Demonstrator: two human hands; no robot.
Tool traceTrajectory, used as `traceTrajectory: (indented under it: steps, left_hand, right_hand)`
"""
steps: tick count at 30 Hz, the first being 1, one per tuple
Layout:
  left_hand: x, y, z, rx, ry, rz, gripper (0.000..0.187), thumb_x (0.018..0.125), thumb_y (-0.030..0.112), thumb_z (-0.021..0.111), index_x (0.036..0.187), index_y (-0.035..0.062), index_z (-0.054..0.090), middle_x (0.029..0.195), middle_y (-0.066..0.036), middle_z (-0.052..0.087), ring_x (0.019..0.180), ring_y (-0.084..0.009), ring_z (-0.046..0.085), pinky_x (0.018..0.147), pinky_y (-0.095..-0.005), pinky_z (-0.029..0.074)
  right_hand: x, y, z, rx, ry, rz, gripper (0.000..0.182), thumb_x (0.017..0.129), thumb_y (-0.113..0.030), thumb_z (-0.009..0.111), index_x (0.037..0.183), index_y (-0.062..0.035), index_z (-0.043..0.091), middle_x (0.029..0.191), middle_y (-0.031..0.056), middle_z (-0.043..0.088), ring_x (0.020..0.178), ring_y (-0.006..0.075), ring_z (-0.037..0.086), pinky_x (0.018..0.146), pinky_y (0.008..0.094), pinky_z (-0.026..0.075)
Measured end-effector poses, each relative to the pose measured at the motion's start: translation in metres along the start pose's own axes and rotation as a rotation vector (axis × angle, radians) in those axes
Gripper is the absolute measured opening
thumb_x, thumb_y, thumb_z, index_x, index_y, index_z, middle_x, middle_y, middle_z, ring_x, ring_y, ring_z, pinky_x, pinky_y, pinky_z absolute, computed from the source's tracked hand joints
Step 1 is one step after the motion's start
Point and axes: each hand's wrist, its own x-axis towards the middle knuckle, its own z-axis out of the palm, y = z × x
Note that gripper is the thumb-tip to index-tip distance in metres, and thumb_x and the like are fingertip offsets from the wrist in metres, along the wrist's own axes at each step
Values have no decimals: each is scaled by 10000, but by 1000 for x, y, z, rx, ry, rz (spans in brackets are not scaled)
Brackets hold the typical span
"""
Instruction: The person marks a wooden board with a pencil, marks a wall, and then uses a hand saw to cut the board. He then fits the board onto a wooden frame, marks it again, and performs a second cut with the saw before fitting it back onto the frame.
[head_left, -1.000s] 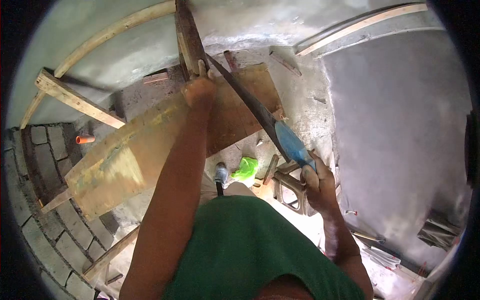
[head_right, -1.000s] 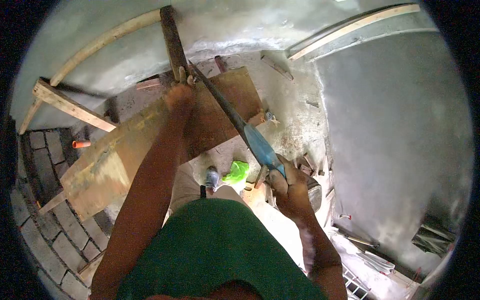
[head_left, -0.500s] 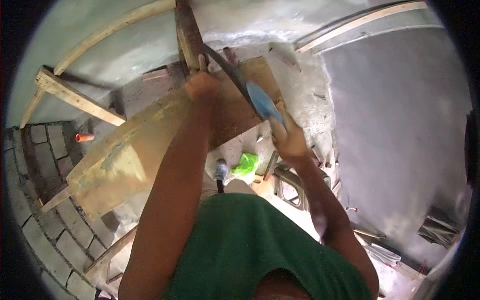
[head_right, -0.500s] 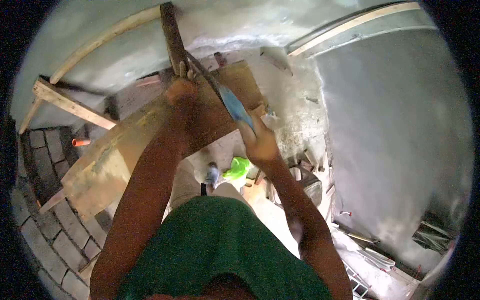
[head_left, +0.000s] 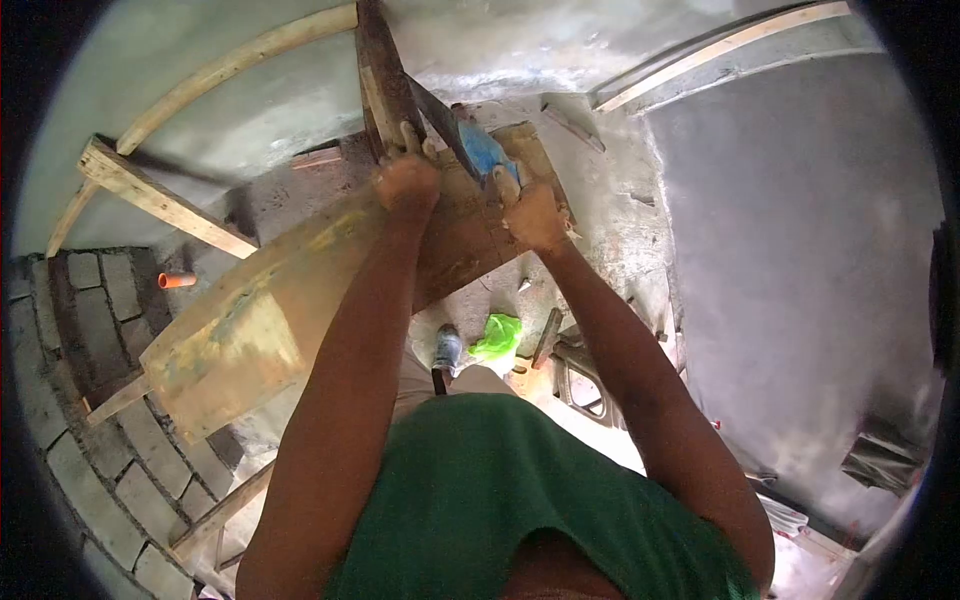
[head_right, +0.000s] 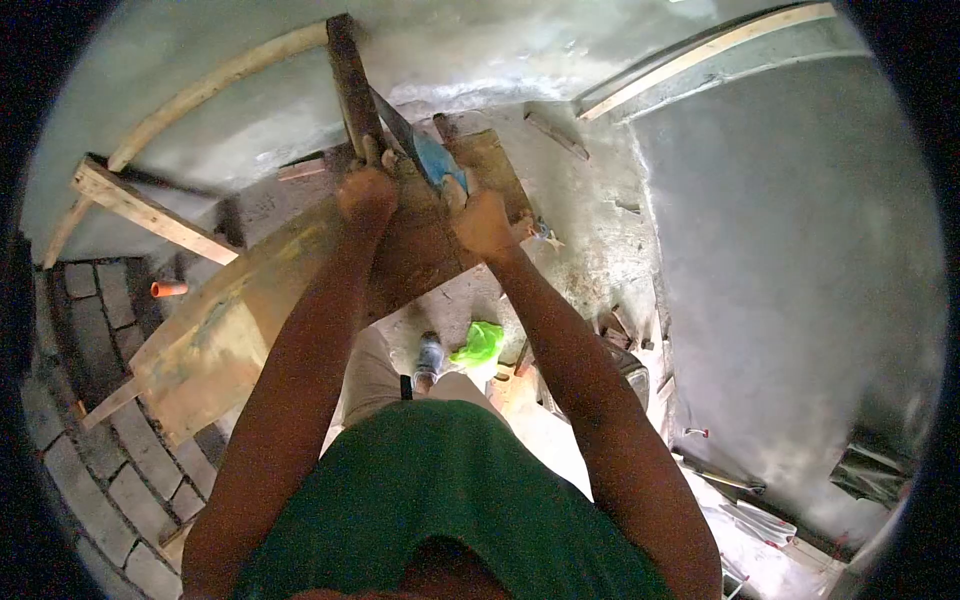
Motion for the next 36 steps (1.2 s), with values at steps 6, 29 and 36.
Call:
traceTrajectory:
  steps: [6, 29, 36]
  left_hand:
    - [-45, -13, -6, 216, 223, 318, 570, 984, 507, 394, 1489, 242, 383, 1542, -180, 302, 1410, -418, 283, 1075, -708, 169]
    - [-53, -2, -7, 265, 97, 238, 565, 992, 511, 370, 1493, 249, 370, 1571, -172, 248, 1434, -410, 241, 1111, -706, 78]
    - [-54, 2, -12, 237, 106, 210, 552, 988, 515, 375, 1480, 266, 395, 1561, -174, 270, 1430, -409, 256, 1114, -703, 80]
  right_hand:
    - [4, 0, 17, 120, 97, -179, 408, 988, -348, 516, 1119, 31, 593, 873, 303, 635, 797, 446, 653, 693, 478, 495]
    - [-24, 28, 2, 25, -46, -195, 323, 967, -188, 517, 1202, 30, 558, 1119, 293, 602, 1011, 467, 591, 890, 498, 477]
    - [-100, 13, -110, -119, -107, -420, 459, 881, -97, 637, 1304, 27, 505, 834, 174, 640, 678, 245, 628, 590, 312, 531]
